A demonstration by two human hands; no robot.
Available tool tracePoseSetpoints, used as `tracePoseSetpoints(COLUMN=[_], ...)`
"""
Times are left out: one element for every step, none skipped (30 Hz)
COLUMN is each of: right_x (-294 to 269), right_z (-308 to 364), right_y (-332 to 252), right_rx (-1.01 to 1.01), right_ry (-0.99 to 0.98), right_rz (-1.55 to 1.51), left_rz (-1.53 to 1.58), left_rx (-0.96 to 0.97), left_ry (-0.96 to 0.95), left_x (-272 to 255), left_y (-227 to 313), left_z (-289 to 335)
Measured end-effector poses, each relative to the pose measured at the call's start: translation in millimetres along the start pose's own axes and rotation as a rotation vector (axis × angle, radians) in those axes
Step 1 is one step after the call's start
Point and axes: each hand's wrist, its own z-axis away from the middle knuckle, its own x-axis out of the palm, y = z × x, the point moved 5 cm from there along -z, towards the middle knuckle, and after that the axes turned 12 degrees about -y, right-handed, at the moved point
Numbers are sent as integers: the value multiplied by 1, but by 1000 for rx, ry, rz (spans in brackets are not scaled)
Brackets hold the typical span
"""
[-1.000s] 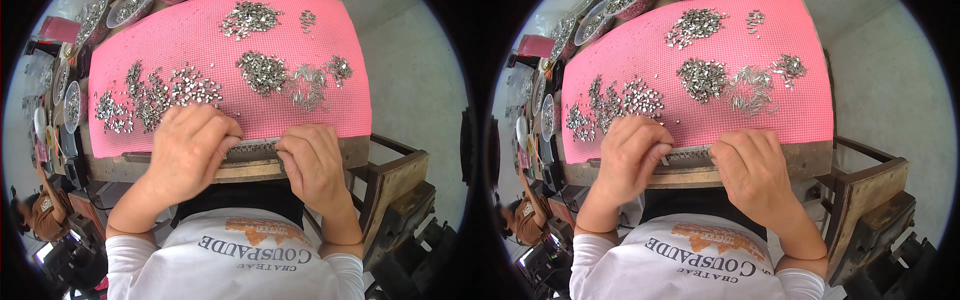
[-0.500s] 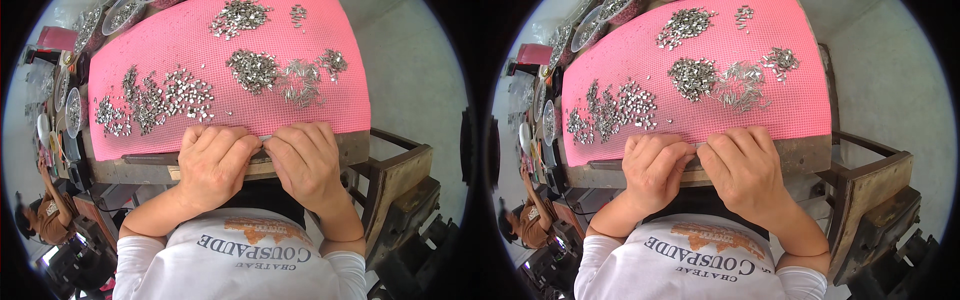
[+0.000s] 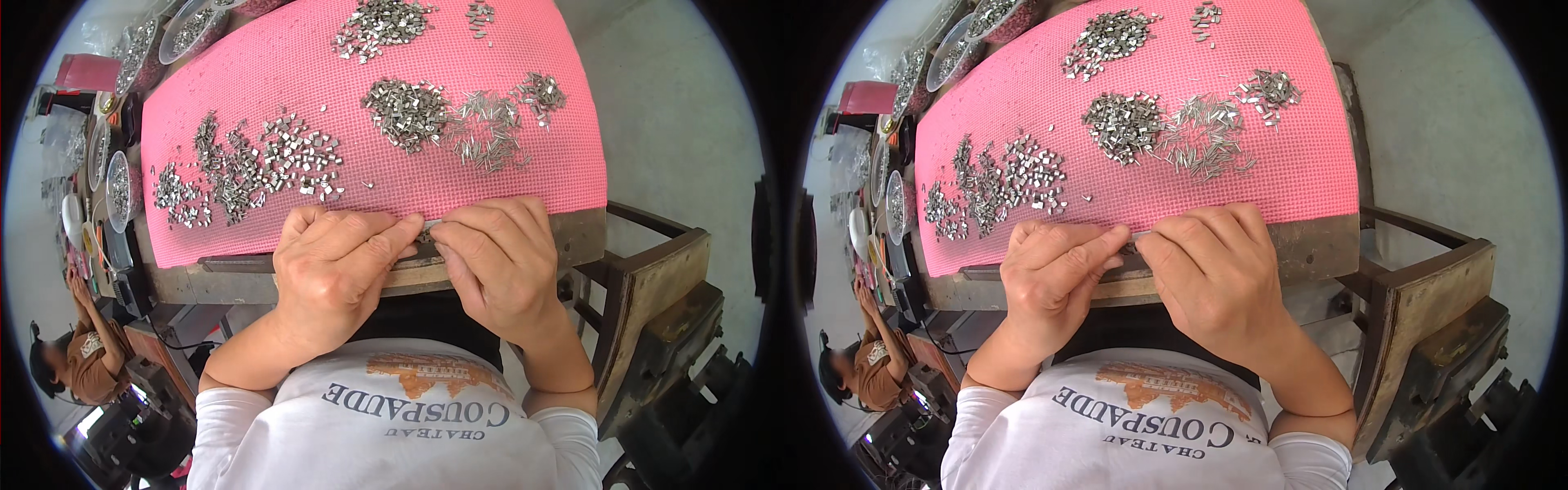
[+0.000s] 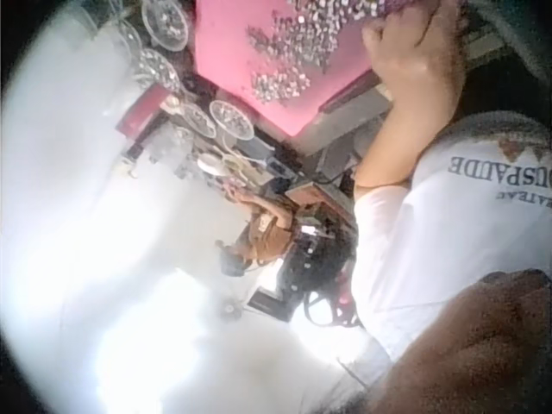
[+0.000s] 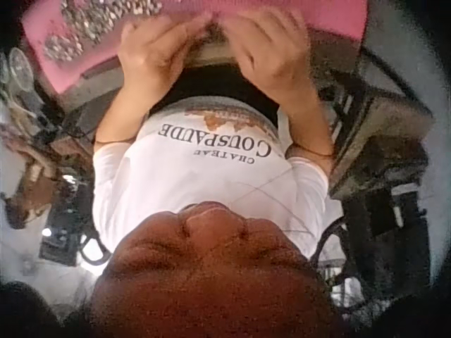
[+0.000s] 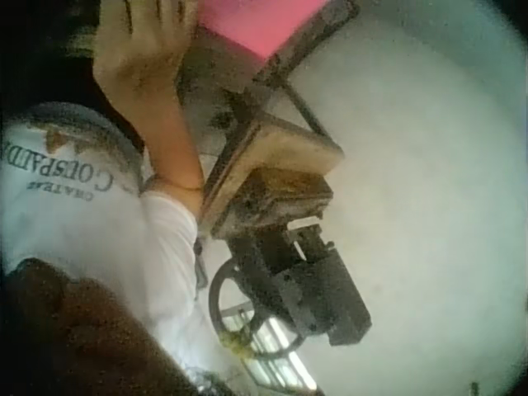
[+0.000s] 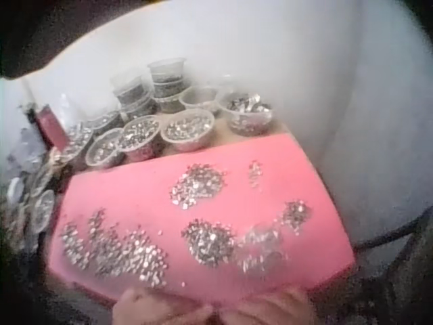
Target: The person places small metal pieces into a metal holder fixture on a work mat by hand. The person then inserts the holder into a press machine to press it and returns to the workbench to insert more metal pieces into the fixture.
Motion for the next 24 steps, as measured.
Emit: tracePoseSetpoints(right_x=[0, 0, 0, 0, 0, 0, 2, 1, 1, 2, 4, 5, 5, 7, 8, 10, 13, 15, 16, 18, 20, 18, 18, 18], right_z=[0, 0, 0, 0, 1, 1, 1, 0, 0, -1, -2, -4, -5, -7, -8, -9, -11, -12, -13, -14, -16, -16, -16, -16], right_y=[0, 1, 1, 0, -1, -2, -3, -5, -6, -8, -10, -11, -13, -15, -16, -16, -17, -18, -20, -20, -20, -22, -24, -25], right_rx=[-3, 3, 10, 6, 11, 15, 12, 3, -5, -12, -20, -27, -32, -38, -43, -49, -57, -64, -67, -50, -31, -36, -24, -13], right_ry=[2, -2, -5, -3, -2, -2, 0, 8, 16, 16, 2, -13, -13, -26, -41, -44, -67, -91, -95, -133, -172, -169, -193, -217], right_rz=[0, -7, -14, -12, 10, 32, 35, 43, 51, 54, 58, 63, 67, 67, 67, 73, 119, 166, 172, 201, 230, 236, 261, 285], left_rz=[31, 28, 30, 34, 42, 50, 48, 29, 11, -20, -30, -40, -59, -58, -86, -114, -130, -124, -162, -199, -192, -215, -239, -240], left_rx=[-11, -11, -17, -22, -8, 7, 15, -14, -43, -133, -207, -281, -299, -298, -311, -326, -352, -353, -354, -356, -358, -322, -285, -283], left_ry=[-3, 0, 12, 24, 63, 102, 123, 142, 161, 163, 172, 181, 191, 198, 208, 218, 213, 220, 219, 218, 222, 228, 233, 240], left_x=[-1, -3, -6, -9, -13, -18, -24, -29, -33, -36, -38, -40, -42, -44, -45, -46, -45, -43, -41, -40, -39, -41, -43, -46], left_y=[-2, -3, -6, -9, -13, -18, -22, -29, -37, -46, -55, -63, -69, -72, -74, -76, -79, -83, -87, -91, -95, -94, -93, -94], left_z=[1, 3, 6, 10, 16, 25, 35, 48, 62, 80, 95, 108, 118, 125, 131, 136, 140, 143, 144, 144, 146, 146, 145, 145])
